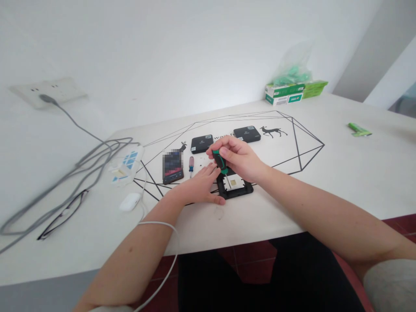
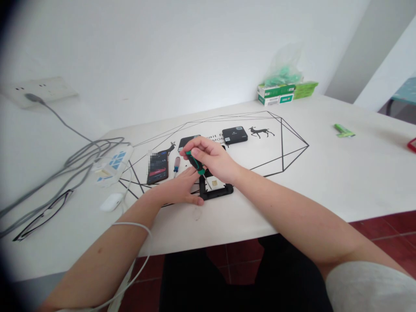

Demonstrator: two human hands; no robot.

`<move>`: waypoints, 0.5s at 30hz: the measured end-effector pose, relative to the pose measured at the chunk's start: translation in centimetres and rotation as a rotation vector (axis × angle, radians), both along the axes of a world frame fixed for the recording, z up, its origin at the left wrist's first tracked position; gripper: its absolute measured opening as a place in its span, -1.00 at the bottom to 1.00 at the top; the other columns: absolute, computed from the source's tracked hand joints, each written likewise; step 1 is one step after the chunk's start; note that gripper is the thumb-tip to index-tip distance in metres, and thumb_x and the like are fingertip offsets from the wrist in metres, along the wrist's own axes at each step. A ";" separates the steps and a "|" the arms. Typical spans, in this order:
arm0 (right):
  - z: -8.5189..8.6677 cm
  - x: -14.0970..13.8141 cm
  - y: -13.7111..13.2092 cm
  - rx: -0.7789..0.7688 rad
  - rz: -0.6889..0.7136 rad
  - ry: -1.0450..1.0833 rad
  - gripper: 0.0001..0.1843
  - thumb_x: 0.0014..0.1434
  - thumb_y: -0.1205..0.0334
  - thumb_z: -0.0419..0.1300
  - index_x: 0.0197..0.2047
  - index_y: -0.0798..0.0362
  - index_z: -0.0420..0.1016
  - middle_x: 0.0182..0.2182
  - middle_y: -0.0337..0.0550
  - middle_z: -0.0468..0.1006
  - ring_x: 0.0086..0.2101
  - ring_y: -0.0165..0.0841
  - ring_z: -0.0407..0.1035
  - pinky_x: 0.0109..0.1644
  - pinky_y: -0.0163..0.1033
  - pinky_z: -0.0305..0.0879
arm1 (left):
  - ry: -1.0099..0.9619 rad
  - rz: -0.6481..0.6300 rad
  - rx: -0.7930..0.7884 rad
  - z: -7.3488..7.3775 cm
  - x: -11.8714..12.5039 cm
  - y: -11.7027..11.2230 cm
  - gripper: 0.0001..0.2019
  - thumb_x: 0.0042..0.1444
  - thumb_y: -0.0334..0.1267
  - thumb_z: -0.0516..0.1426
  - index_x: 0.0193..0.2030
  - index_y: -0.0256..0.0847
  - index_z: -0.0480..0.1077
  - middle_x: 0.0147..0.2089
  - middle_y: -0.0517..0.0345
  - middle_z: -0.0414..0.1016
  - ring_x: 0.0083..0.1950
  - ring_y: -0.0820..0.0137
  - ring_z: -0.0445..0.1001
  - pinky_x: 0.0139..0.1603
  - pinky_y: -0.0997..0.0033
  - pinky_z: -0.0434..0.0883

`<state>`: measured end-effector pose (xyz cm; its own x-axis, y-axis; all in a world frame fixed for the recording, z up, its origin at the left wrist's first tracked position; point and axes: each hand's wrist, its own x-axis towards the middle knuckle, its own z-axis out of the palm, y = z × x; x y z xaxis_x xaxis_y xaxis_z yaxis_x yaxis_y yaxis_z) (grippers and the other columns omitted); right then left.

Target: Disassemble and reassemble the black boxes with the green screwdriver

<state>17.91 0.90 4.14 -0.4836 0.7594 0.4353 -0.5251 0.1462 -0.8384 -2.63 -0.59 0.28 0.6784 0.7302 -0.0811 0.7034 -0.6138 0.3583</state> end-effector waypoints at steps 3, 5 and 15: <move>0.0 -0.2 -0.3 -0.055 -0.026 0.068 -0.61 0.12 -0.08 0.48 -0.18 -0.03 0.51 -0.14 -0.16 0.65 -0.18 -0.39 0.54 -0.06 -0.24 0.55 | 0.006 -0.001 -0.003 0.2 0.0 0.0 0.22 0.02 0.44 0.28 0.62 -0.18 -0.13 0.59 -0.35 -0.09 0.56 -0.29 -0.05 0.48 -0.26 0.06; 0.0 -0.4 -0.5 -0.081 -0.006 0.080 -0.61 0.11 -0.07 0.48 -0.18 -0.02 0.50 -0.16 -0.17 0.65 -0.18 -0.39 0.54 -0.05 -0.22 0.57 | 0.014 0.005 -0.008 0.1 0.0 0.0 0.22 0.01 0.43 0.29 0.61 -0.17 -0.13 0.58 -0.34 -0.06 0.55 -0.30 -0.02 0.47 -0.27 0.07; -0.8 -1.0 -0.8 -0.106 0.030 0.031 -0.60 0.10 -0.10 0.48 -0.19 -0.03 0.51 -0.19 -0.17 0.66 -0.17 -0.38 0.55 -0.04 -0.21 0.58 | 0.002 0.003 0.003 0.4 -0.1 0.1 0.13 0.02 0.34 0.34 0.59 -0.11 -0.01 0.51 -0.24 0.15 0.50 -0.25 0.12 0.45 -0.22 0.15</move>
<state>16.86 0.09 3.35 -0.4940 0.7876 0.3683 -0.5542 0.0412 -0.8314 -2.76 -0.53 0.66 0.6764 0.7322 -0.0802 0.7058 -0.6131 0.3549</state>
